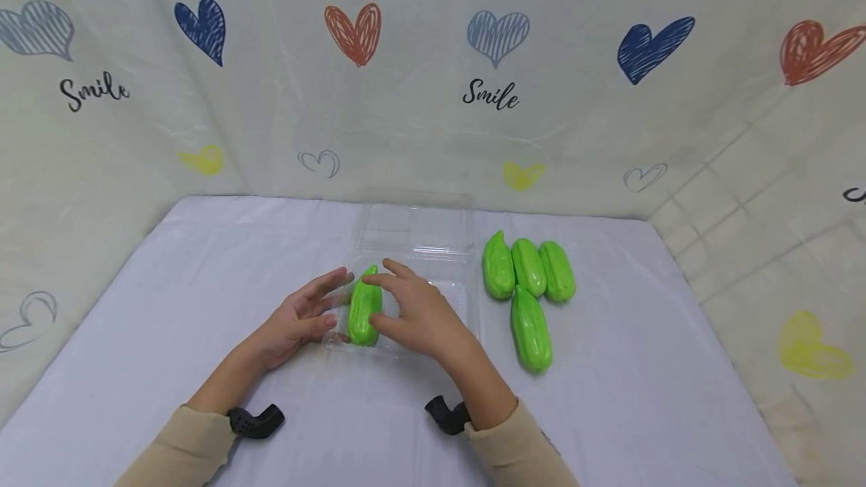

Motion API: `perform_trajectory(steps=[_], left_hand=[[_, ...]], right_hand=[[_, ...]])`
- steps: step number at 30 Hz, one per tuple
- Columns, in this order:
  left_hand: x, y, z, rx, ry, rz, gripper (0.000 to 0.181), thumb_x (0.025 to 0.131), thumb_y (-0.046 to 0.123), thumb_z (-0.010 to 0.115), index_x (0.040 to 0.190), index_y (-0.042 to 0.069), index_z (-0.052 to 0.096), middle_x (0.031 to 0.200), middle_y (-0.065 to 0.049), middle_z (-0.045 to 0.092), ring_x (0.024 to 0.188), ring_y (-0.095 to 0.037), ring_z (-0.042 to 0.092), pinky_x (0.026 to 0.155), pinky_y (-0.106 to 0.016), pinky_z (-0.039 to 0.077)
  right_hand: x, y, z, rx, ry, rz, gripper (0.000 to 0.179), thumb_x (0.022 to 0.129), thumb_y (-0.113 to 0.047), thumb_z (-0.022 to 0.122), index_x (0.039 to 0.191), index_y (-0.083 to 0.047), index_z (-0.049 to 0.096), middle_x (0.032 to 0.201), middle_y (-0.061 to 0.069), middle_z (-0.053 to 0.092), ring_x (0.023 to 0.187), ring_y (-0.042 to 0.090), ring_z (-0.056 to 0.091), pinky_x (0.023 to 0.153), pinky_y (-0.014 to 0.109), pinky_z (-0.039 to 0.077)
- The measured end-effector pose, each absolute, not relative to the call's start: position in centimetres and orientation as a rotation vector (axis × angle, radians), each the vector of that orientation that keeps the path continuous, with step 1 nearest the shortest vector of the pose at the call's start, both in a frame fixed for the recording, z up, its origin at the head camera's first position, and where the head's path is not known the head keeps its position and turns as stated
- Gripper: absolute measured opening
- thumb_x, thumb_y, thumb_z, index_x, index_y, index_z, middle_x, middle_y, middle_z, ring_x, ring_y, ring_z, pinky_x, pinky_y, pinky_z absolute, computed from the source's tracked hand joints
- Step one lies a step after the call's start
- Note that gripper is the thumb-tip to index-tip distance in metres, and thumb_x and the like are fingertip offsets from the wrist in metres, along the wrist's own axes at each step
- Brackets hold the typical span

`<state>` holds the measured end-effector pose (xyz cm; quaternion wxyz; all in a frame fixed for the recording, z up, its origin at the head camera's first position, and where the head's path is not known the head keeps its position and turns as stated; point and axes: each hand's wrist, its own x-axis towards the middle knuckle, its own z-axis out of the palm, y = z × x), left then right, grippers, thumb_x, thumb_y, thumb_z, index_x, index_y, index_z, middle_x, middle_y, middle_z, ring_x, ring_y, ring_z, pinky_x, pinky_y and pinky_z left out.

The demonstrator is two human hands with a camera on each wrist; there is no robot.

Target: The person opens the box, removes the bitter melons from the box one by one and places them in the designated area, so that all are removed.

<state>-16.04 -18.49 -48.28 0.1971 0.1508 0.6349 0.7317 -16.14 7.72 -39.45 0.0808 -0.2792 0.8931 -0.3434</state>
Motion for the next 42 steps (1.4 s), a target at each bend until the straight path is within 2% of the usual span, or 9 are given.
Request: perform_trajectory(steps=[12, 28, 42], left_hand=[[-16.1, -18.6, -48.2, 0.422, 1.769, 2.043, 0.073, 0.095, 0.010, 0.065, 0.157, 0.024, 0.029, 0.164, -0.002, 0.023, 0.148, -0.035, 0.028, 0.095, -0.041, 0.054], [-16.1, -18.5, -48.4, 0.443, 1.771, 2.053, 0.073, 0.096, 0.008, 0.065, 0.157, 0.023, 0.029, 0.164, -0.003, 0.023, 0.148, -0.036, 0.027, 0.094, -0.040, 0.055], [-16.1, -18.6, -48.4, 0.451, 1.757, 2.062, 0.073, 0.095, 0.008, 0.066, 0.157, 0.023, 0.030, 0.164, -0.002, 0.023, 0.149, -0.035, 0.026, 0.093, -0.039, 0.055]], right_hand=[[-16.3, 6.7, -39.9, -0.809, 2.657, -0.983, 0.054, 0.089, -0.024, 0.070, 0.141, -0.026, 0.057, 0.160, 0.005, 0.035, 0.142, 0.029, 0.042, 0.106, 0.054, 0.043], [-16.4, 6.0, -41.2, -0.841, 2.641, -0.977, 0.054, 0.087, -0.024, 0.072, 0.140, -0.021, 0.059, 0.160, 0.011, 0.035, 0.138, 0.034, 0.046, 0.106, 0.055, 0.043], [-16.1, 5.2, -42.1, -0.825, 2.643, -0.948, 0.053, 0.087, -0.030, 0.074, 0.138, -0.024, 0.060, 0.160, 0.012, 0.033, 0.138, 0.035, 0.046, 0.105, 0.053, 0.045]])
